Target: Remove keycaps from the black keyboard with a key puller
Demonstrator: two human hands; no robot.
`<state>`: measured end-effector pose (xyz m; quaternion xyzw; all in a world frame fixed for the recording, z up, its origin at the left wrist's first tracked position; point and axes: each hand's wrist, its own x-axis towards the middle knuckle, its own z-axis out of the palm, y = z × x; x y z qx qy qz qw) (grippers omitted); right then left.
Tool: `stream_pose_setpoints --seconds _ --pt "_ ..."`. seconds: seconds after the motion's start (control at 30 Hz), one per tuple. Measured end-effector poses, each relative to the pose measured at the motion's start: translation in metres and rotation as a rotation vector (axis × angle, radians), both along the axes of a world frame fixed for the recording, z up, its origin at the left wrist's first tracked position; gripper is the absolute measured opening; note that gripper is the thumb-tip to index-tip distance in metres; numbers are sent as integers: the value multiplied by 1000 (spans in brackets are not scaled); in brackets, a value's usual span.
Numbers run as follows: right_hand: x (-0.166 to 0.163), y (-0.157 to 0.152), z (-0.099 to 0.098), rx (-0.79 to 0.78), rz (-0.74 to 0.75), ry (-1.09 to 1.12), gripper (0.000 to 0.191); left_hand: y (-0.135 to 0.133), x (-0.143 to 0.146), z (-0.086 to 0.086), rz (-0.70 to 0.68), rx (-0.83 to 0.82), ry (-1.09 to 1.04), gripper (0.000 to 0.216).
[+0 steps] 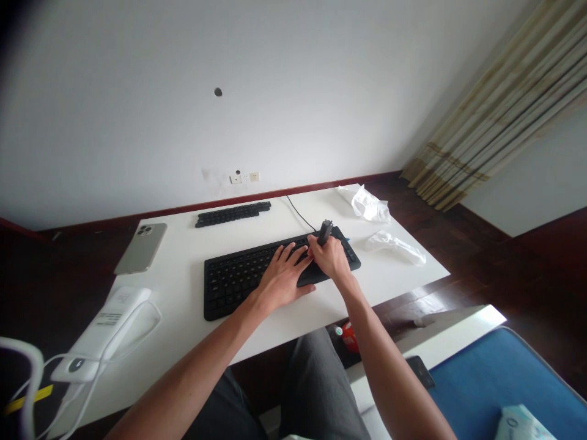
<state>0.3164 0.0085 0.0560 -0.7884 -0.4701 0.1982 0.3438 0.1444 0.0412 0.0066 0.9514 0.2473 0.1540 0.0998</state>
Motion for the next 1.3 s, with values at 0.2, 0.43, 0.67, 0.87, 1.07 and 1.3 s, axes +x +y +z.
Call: stream_pose_setpoints --seconds 0.2,0.43,0.67,0.87,1.07,1.3 --pt "1 9 -9 63 -16 62 51 4 -2 0 -16 -8 29 81" --pt "1 4 -31 322 116 47 52 14 -6 1 -70 -61 64 85" --pt "19 21 -22 146 350 64 55 23 -7 1 -125 -122 60 90" --pt "23 21 -30 228 306 165 56 33 -15 16 -165 -202 36 85" --pt "9 19 -30 241 218 96 53 34 -18 22 -140 -206 -4 80" --pt "1 19 -32 266 65 106 50 29 -17 19 -141 -181 35 76"
